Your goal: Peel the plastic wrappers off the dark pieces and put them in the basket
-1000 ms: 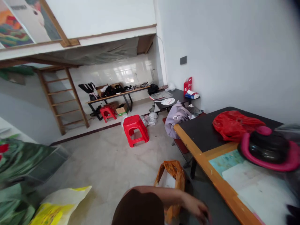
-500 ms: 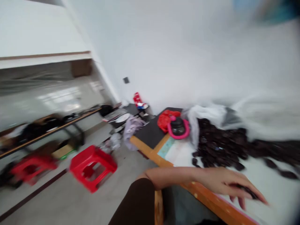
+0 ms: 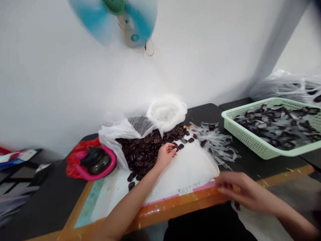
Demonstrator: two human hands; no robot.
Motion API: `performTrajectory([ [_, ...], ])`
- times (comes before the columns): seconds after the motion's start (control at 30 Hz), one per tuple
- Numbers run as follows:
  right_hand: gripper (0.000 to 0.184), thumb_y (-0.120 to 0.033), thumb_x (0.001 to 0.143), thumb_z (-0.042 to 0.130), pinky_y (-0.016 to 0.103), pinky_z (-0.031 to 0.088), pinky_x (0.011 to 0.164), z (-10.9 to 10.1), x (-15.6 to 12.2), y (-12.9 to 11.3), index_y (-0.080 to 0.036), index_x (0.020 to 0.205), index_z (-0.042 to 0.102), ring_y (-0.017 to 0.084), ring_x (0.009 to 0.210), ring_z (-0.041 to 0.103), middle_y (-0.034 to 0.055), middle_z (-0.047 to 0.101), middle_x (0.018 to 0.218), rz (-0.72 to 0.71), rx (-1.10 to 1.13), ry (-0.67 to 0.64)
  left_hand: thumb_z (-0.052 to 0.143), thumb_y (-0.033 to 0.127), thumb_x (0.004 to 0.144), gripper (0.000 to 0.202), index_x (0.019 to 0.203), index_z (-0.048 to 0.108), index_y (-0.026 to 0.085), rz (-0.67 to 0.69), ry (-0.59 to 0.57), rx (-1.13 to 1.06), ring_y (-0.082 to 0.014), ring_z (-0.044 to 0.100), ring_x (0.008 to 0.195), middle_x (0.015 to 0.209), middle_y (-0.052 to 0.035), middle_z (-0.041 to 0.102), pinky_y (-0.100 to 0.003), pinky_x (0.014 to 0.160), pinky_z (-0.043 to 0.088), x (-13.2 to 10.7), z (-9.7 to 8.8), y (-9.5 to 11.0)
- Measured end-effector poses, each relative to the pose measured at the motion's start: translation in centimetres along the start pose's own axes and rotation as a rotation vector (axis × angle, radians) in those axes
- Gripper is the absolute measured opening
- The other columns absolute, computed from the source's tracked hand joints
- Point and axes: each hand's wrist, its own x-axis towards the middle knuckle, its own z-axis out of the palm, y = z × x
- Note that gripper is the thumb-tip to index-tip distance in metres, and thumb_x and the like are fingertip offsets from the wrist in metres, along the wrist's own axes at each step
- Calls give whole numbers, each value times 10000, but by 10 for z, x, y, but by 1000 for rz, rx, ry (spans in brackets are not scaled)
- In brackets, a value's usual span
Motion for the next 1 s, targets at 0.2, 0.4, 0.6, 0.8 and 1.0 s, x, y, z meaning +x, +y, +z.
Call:
performTrajectory([
  [0.2, 209, -270, 867, 444, 262, 399, 629, 1, 147, 12, -189, 803, 626, 174, 685, 588, 60, 649, 761, -23, -246, 46, 670, 293, 712, 202, 829, 571, 161, 24, -6, -57, -123, 617, 583, 720, -8, 642, -218, 538, 475, 0, -9, -12],
  [0.4, 288, -252, 802, 545, 263, 365, 605, 48, 206, 11, -168, 1076, 573, 235, 778, 616, 104, 675, 856, 141, -365, 43, 663, 382, 722, 308, 886, 572, 138, 9, -19, -150, -150, 635, 606, 729, -37, 659, -252, 577, 499, 2, -12, -13],
  [0.6, 292, -129, 744, 530, 247, 377, 596, 49, 209, 36, -195, 1025, 577, 167, 655, 587, 7, 646, 691, 65, -50, 74, 701, 372, 689, 319, 849, 555, 137, -47, 3, -233, -153, 636, 598, 681, -25, 646, -260, 597, 502, 2, -12, -6],
  [0.8, 420, -243, 744, 610, 295, 472, 639, 40, 207, 33, -205, 1136, 463, 157, 635, 615, -28, 552, 711, 69, 707, 104, 718, 362, 675, 315, 832, 559, 140, -61, 6, -302, -149, 635, 609, 657, -3, 625, -248, 598, 494, 2, -12, -5],
  [1.0, 531, -292, 689, 735, 333, 502, 692, 38, 199, 12, -206, 1141, 469, 178, 691, 651, -24, 570, 731, 198, 1177, -37, 703, 365, 697, 290, 817, 556, 146, -79, -11, -366, -154, 637, 657, 685, 0, 615, -263, 641, 499, 4, -14, -9],
])
